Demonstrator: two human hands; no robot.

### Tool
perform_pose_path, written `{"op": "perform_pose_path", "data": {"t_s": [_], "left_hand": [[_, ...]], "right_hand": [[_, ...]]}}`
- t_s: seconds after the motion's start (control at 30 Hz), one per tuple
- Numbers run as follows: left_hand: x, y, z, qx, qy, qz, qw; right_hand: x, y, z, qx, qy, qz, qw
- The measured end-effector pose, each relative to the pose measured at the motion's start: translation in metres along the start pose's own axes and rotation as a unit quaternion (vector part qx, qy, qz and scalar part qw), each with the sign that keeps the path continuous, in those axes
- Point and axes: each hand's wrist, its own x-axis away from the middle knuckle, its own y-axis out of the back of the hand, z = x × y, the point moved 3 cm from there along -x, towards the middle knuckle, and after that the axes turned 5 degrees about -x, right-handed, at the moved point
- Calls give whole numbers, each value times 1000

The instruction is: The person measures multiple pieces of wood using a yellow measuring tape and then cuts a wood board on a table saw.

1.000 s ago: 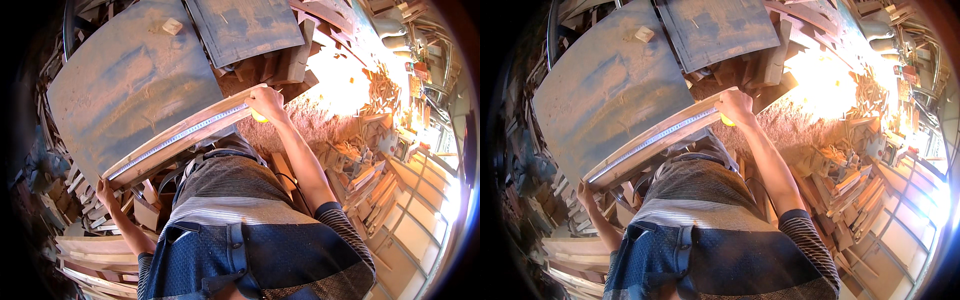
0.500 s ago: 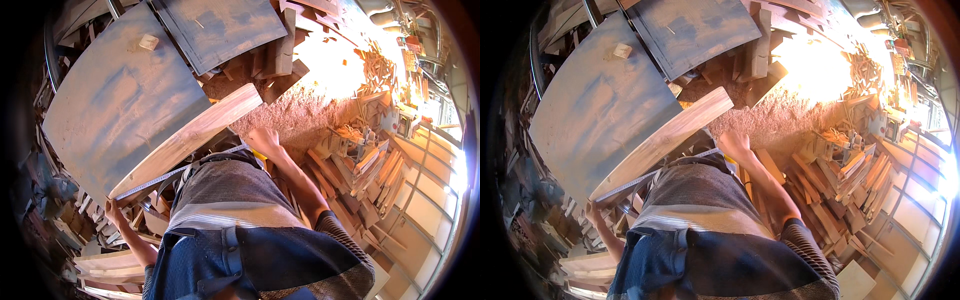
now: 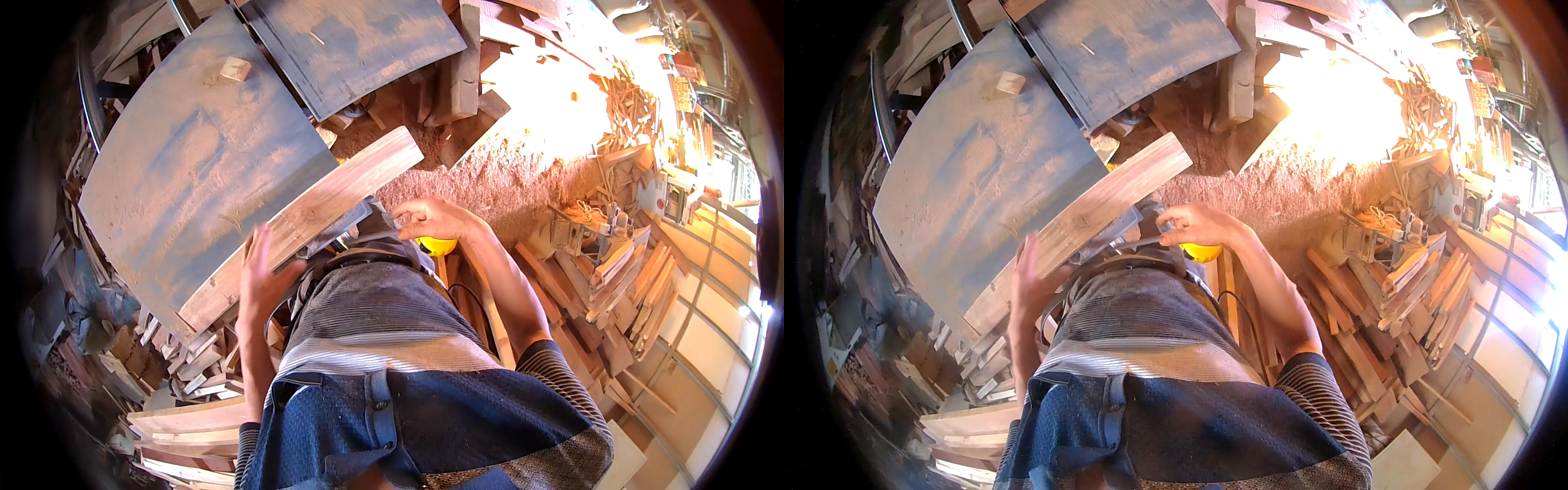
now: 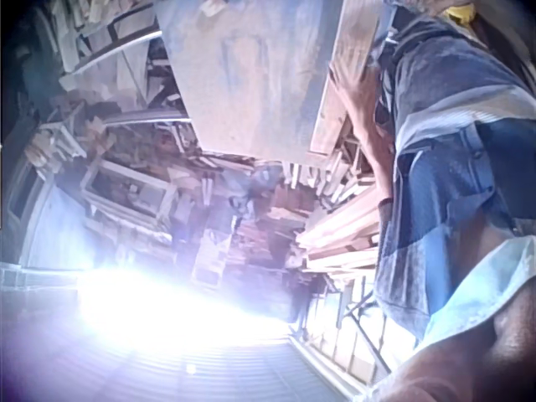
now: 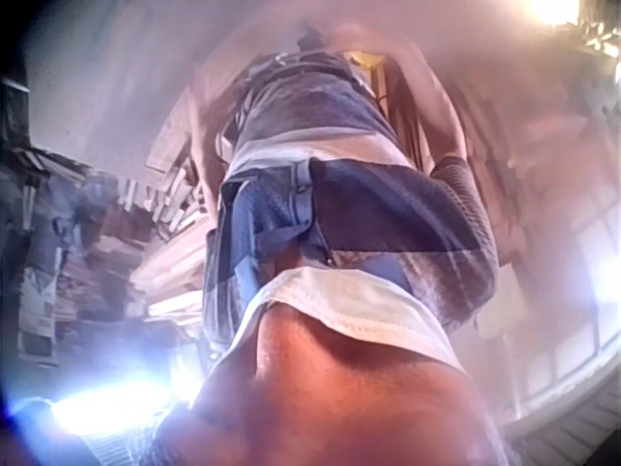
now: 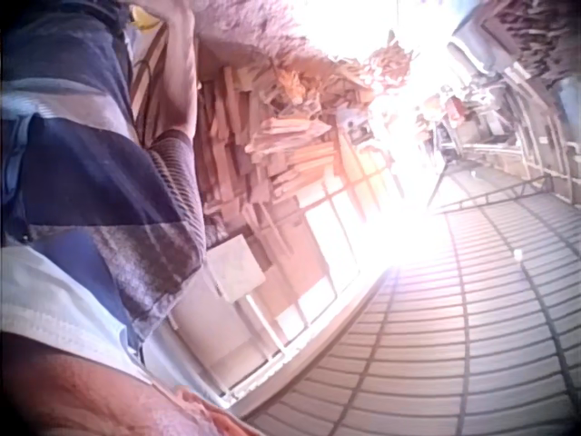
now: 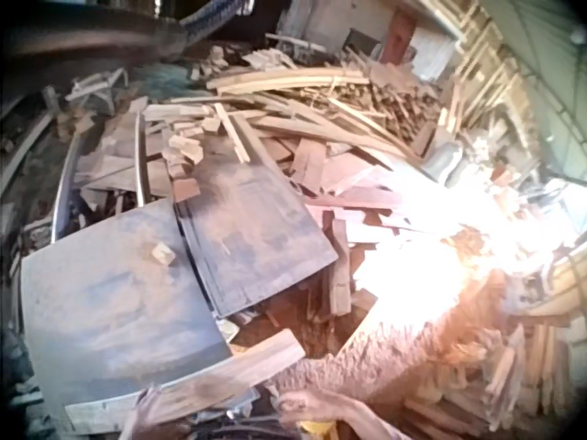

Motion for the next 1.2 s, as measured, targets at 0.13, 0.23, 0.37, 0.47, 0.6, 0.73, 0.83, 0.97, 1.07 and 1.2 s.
{"op": "perform_pose_path", "data": {"t_s": [0.13,0.23,0.37,0.47,0.6,0.73,0.83,0.97,1.07,1.2], "left_hand": [[-17,-39,11,-191,-73,-20,979],[-16,-52,26,-191,-73,-1,979],[-10,-53,39,-195,-88,-28,976],[-9,-54,47,-208,-96,-46,972],[7,-48,69,-231,-74,-93,966],[10,-46,74,-222,-81,-81,968],[12,-47,78,-223,-89,-74,968],[7,-48,83,-202,-117,-70,970],[5,-49,84,-209,-124,-68,968],[1,-48,86,-211,-130,-64,967]], "right_hand": [[-2,35,-31,-29,-67,-152,986],[-17,63,-53,21,-70,-273,959],[-50,59,-36,-6,-50,-285,957],[-57,54,-26,28,-62,-279,958],[-65,27,-13,117,-15,-281,952],[-72,17,-19,116,-19,-311,943],[-73,15,-19,83,-31,-316,945],[-86,17,-44,46,-6,-358,932],[-98,18,-46,-73,-89,-289,950],[-88,15,-23,-339,-75,-233,908]]}}
